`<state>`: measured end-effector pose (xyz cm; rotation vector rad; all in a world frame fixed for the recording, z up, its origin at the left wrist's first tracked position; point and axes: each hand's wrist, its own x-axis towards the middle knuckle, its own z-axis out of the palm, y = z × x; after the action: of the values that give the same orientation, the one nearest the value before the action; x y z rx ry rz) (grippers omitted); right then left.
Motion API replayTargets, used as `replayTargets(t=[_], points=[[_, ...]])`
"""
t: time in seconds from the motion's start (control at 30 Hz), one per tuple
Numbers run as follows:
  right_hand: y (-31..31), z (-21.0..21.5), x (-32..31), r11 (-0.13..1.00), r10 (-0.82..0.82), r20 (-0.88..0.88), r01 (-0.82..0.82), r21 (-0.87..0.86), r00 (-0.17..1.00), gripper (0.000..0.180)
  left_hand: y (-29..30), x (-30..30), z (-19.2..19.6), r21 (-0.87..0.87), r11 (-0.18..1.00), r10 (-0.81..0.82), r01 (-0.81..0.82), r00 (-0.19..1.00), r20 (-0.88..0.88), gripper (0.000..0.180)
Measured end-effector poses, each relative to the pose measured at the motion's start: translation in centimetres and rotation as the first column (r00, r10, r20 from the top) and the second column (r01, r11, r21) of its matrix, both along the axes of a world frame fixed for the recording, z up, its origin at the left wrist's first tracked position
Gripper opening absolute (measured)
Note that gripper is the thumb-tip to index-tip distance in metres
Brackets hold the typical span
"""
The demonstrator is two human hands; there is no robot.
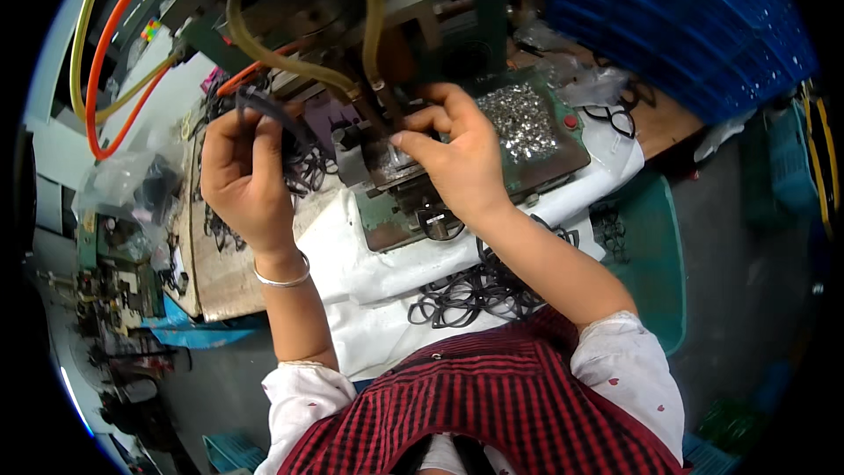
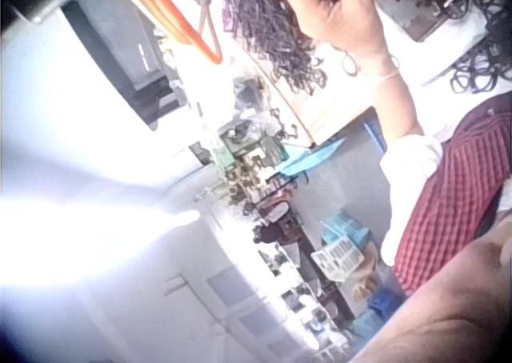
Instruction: The person repeatedly picks small black rubber rings and clear plastic pieces from a pile, places them into a machine mold, and removes the assembled units. The finished components accumulate on the work surface throughout the clip.
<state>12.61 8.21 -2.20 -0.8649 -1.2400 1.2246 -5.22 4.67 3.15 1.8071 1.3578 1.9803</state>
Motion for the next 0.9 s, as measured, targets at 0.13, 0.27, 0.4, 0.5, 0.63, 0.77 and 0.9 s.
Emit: replayTargets(t=[0.13,0.27,0.4,0.5,0.63,0.77,0.9], points=[[0.1,-0.8,0.0,0.999,0.035,-0.105,-0.039,-0.029,0.994,0.045,-0.1,0.3,0.3,0.022,0.999,0.037,-0.035,0.994,-0.100,0.010],[-0.1,-0.7,0.2,0.997,0.051,-0.160,-0.058,-0.042,0.986,0.046,0.0,0.5,0.8,0.070,0.996,0.056,-0.050,0.995,-0.079,0.009],[-0.4,-0.4,-0.2,0.994,0.047,-0.263,-0.071,-0.084,0.964,0.046,0.1,0.5,0.8,0.055,0.998,0.020,-0.019,1.000,-0.020,0.009],[-2.6,1.5,0.7,0.989,0.075,-0.189,-0.097,-0.111,0.979,0.049,-1.0,1.5,0.6,-0.044,0.997,-0.062,0.065,0.996,0.059,0.012],[-2.8,0.3,3.2,0.979,0.119,-0.348,-0.169,-0.115,0.930,0.041,-2.3,6.5,-1.7,-0.139,0.967,-0.247,0.214,0.918,-0.310,0.017],[-0.8,-4.1,6.9,0.804,-0.176,-0.812,-0.394,-0.445,0.556,0.030,-1.6,10.1,-3.9,-0.451,0.858,-0.359,0.247,0.915,-0.182,0.022],[0.0,-7.6,10.5,0.969,-0.105,-0.433,-0.005,-0.246,0.895,0.025,-4.8,5.6,-4.3,-0.169,0.828,-0.553,0.534,0.827,-0.098,0.018]])
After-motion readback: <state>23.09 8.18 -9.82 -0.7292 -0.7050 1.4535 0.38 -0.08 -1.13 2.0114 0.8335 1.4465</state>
